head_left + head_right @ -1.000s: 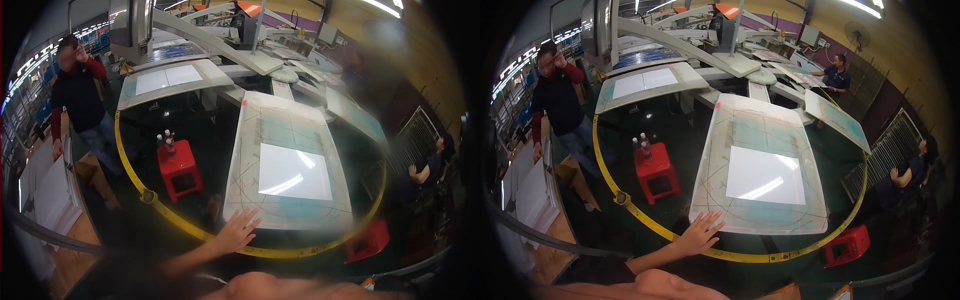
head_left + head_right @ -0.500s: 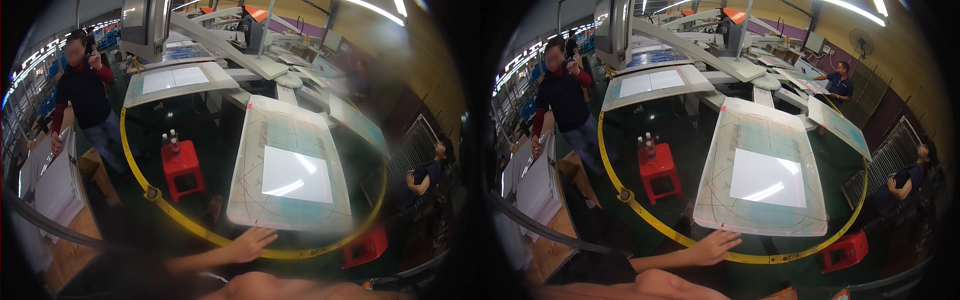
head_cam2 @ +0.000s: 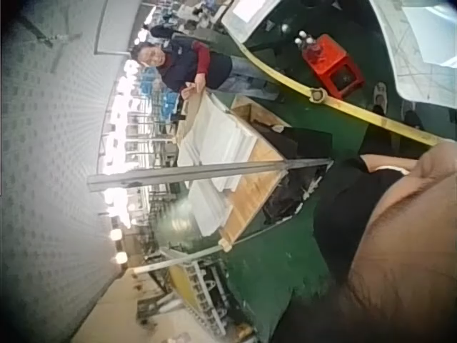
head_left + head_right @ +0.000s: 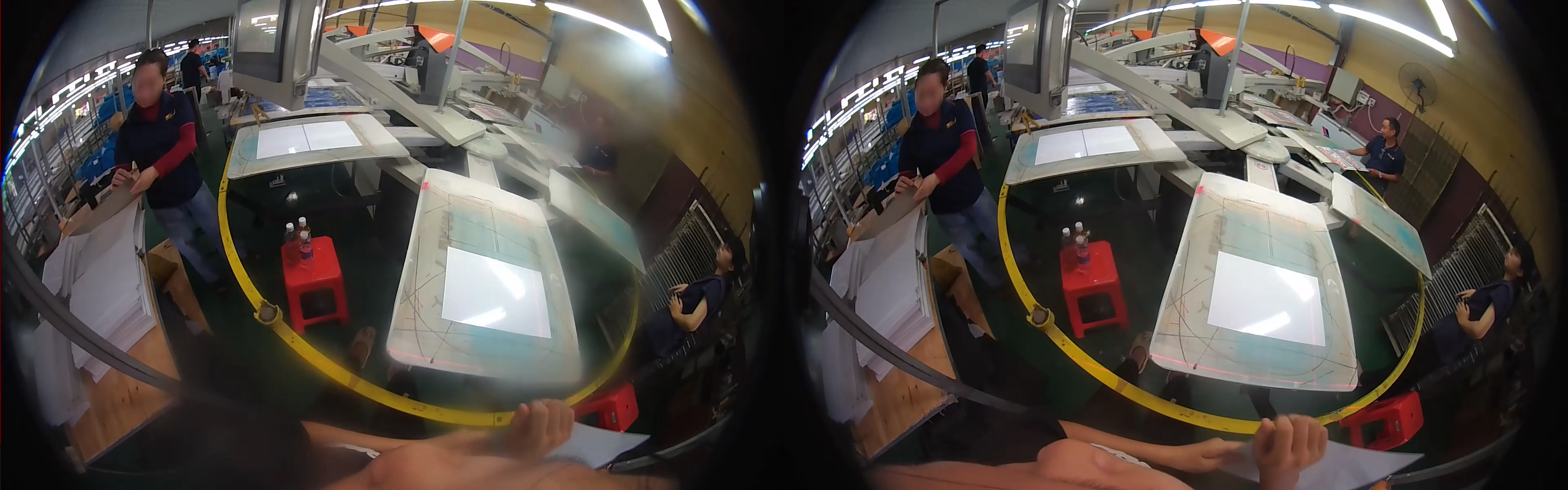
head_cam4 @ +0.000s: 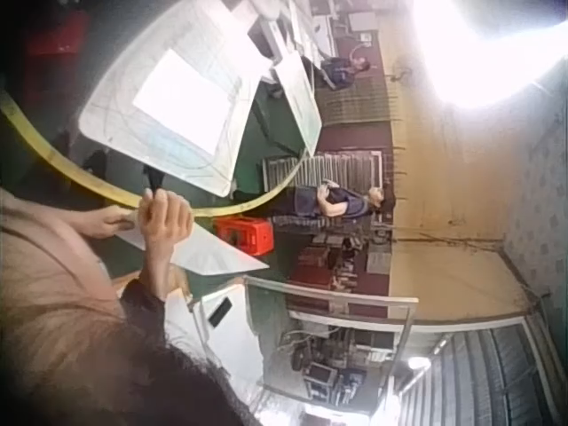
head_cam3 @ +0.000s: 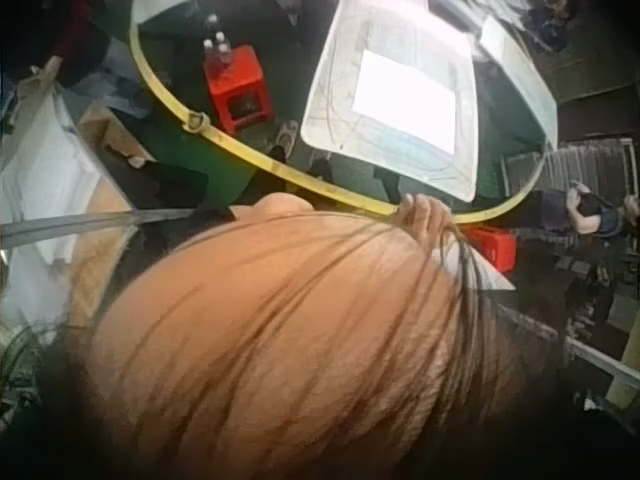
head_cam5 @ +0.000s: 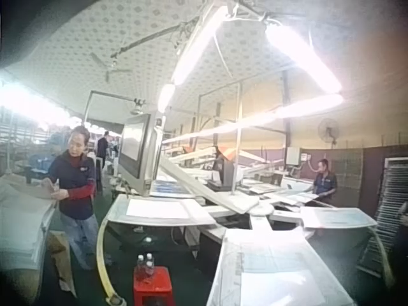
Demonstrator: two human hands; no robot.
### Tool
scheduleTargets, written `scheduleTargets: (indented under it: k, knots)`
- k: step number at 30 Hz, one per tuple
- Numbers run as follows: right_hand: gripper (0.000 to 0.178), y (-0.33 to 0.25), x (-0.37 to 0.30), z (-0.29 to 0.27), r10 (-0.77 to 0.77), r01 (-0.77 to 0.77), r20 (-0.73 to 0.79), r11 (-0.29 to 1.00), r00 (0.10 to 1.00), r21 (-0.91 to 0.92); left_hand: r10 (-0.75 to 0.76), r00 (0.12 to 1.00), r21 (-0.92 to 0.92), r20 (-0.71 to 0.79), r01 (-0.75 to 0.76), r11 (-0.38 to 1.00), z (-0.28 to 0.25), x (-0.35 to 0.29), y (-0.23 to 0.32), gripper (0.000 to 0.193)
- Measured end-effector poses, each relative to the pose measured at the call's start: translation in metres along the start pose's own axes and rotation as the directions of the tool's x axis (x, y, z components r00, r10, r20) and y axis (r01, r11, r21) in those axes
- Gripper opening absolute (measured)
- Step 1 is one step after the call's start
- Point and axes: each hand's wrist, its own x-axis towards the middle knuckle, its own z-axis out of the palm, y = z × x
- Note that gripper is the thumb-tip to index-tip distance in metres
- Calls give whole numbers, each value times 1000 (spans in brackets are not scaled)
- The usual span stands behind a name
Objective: Placing white rectangular sheets onto a rotating screen printing machine pallet.
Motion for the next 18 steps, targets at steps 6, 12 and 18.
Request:
scheduleTargets:
  k: [6,12,18]
  knots:
    - [35,25,1,19,-109,95,-618,994,778,-55,0,903,53,-430,26,998,-51,-25,82,23]
    - [47,91,-42,52,381,-219,-546,915,746,338,-295,762,-238,-576,189,953,-94,-51,87,31]
    - [42,109,-47,72,486,-293,88,365,870,884,-255,703,-84,-664,269,959,-123,-56,81,35]
